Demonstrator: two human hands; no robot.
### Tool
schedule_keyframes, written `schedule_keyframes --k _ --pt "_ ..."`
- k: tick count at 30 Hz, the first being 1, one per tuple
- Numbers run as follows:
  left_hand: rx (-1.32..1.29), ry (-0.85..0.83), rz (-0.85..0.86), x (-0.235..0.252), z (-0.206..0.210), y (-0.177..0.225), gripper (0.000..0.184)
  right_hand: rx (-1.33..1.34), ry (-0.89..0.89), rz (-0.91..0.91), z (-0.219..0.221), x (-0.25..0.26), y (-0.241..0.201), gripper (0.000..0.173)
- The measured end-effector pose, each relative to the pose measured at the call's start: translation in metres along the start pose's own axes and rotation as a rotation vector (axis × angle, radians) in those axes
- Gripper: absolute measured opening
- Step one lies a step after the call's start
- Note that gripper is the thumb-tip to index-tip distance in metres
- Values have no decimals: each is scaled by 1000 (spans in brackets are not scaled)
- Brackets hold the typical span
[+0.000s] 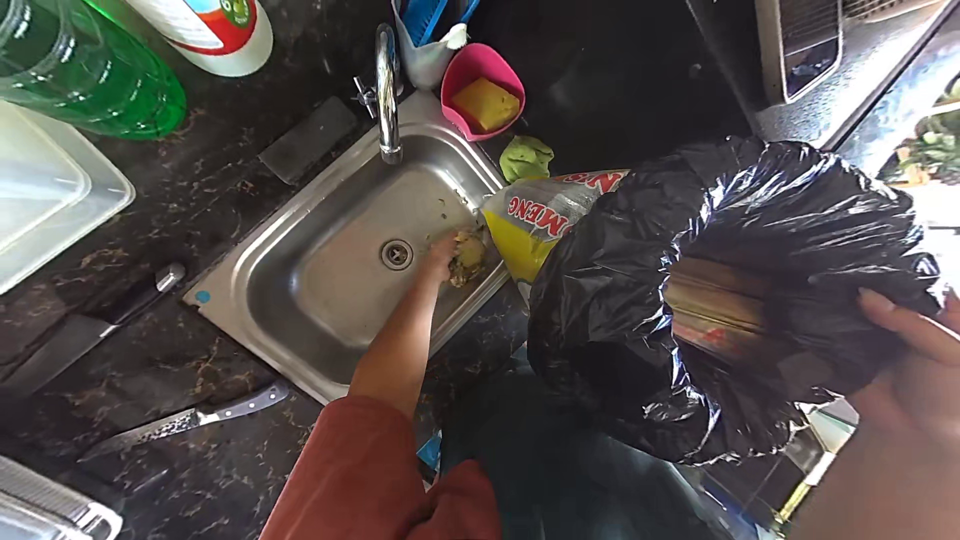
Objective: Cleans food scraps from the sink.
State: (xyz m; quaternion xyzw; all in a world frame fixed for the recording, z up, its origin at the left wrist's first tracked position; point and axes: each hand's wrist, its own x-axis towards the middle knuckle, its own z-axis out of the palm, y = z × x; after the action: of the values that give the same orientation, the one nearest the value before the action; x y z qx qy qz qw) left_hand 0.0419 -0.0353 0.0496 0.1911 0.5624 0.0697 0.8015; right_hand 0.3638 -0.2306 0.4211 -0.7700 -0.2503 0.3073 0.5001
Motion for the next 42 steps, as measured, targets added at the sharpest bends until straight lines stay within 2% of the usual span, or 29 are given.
schedule_keyframes --k 3,6,9,11,14,16,19,22,24,26,28,29,34,36,38,42 --pt "-267 -61 9 -12 -22 0 48 10 7 -2 0 -2 2 45" --pt "-421 -75 70 -50 -31 13 50 26 0 -12 -1 -2 4 42" --pt "-552 -54 252 -110 -24 36 46 44 -26 -10 -1 0 4 45" --pt "-544 -36 387 -162 -12 57 45 46 -28 3 5 -1 0 45" --pt "-505 48 565 -244 25 89 43 95 -10 13 12 -2 -8 45" --pt "-475 61 751 -293 63 107 50 147 -27 22 11 2 -10 42" --pt "-415 -119 988 -344 130 129 55 211 -92 28 7 9 -6 39" --pt "-178 -296 1138 -357 205 128 53 295 -150 24 -1 15 -2 40" --pt "220 -360 1196 -343 239 116 39 343 -187 27 -7 19 2 38" --pt "832 -268 1182 -322 262 104 25 378 -213 29 -12 22 6 38" --pt "1438 -116 1022 -302 280 90 26 400 -228 27 -16 24 8 37" --pt "1599 -71 957 -294 285 84 28 403 -232 23 -18 24 9 38" --pt "1782 13 903 -295 295 88 35 427 -262 3 -19 26 14 38" --pt "1669 -40 861 -299 296 92 34 403 -269 -12 -19 27 14 38" --pt "1318 -169 885 -309 289 102 31 360 -263 -29 -20 27 13 38" --pt "752 -126 1157 -330 224 127 21 287 -243 -31 -19 24 9 39"
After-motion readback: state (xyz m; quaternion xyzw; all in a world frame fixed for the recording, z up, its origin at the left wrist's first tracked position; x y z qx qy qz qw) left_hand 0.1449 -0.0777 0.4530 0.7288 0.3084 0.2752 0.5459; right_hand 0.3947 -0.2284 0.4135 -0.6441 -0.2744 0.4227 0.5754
